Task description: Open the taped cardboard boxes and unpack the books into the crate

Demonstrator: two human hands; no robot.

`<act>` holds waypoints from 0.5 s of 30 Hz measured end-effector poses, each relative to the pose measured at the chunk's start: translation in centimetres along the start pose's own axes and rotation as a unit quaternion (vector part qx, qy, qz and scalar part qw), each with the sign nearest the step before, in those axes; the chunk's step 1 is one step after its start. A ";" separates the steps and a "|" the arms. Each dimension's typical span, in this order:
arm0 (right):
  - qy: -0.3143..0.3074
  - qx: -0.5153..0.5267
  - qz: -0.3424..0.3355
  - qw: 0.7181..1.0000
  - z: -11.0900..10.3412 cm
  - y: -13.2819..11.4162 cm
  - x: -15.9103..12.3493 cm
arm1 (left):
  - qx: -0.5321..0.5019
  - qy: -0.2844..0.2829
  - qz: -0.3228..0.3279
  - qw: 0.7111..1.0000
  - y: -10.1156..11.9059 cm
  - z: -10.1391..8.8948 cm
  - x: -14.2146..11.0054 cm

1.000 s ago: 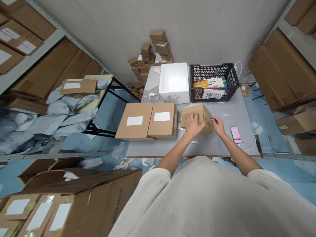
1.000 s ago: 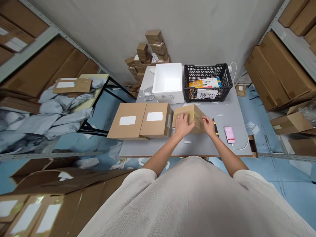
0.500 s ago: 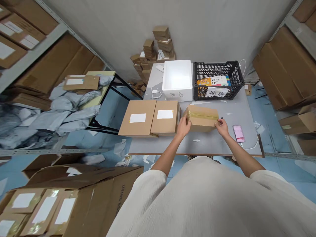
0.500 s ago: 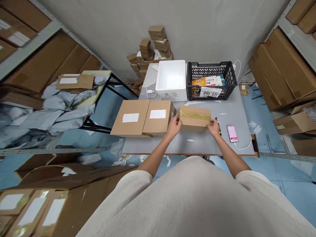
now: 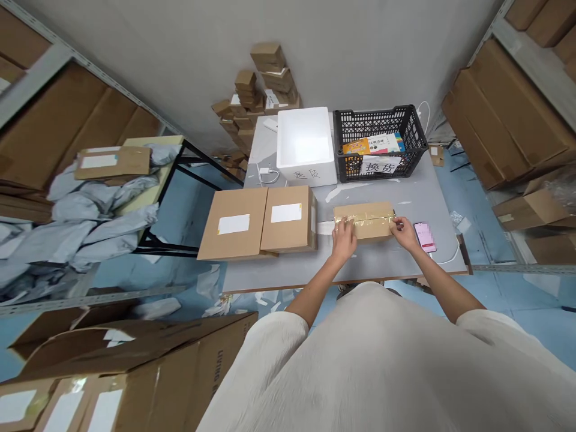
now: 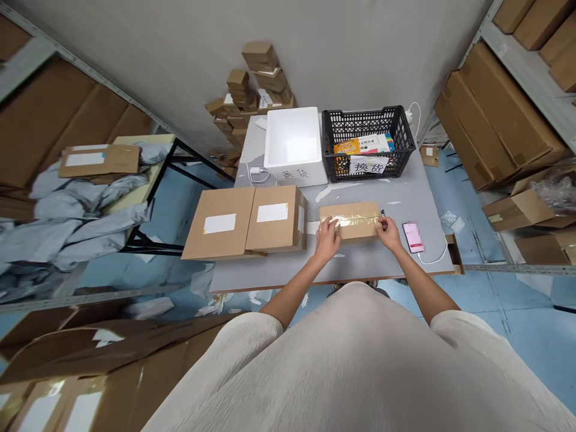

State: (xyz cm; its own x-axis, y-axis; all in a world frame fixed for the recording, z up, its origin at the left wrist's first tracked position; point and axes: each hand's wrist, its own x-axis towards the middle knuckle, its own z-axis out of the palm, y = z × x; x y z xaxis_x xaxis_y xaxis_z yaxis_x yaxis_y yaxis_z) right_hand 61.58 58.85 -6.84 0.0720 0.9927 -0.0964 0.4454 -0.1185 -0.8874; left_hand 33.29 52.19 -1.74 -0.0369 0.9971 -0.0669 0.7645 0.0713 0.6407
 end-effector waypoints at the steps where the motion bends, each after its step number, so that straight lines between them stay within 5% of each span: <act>1: -0.014 0.015 0.002 1.000 -0.2 0.0 0.0 | 0.009 -0.022 0.021 1.000 0.5 0.3 0.0; 6: -0.072 0.074 0.034 0.994 -2.2 0.7 0.6 | 0.074 -0.060 0.037 0.995 1.8 1.3 0.2; 15: -0.029 -0.006 0.116 0.993 -5.7 5.3 1.7 | 0.128 -0.059 0.047 0.989 0.4 2.1 -0.1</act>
State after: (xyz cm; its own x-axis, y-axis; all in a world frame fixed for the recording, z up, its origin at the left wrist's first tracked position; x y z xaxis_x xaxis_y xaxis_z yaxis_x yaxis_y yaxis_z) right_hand 69.21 59.75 -9.16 0.1226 0.9385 -0.3228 0.4328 -0.3433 -0.8336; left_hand 35.01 52.03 -3.09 0.1057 0.9877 -0.1156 0.8994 -0.0453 0.4348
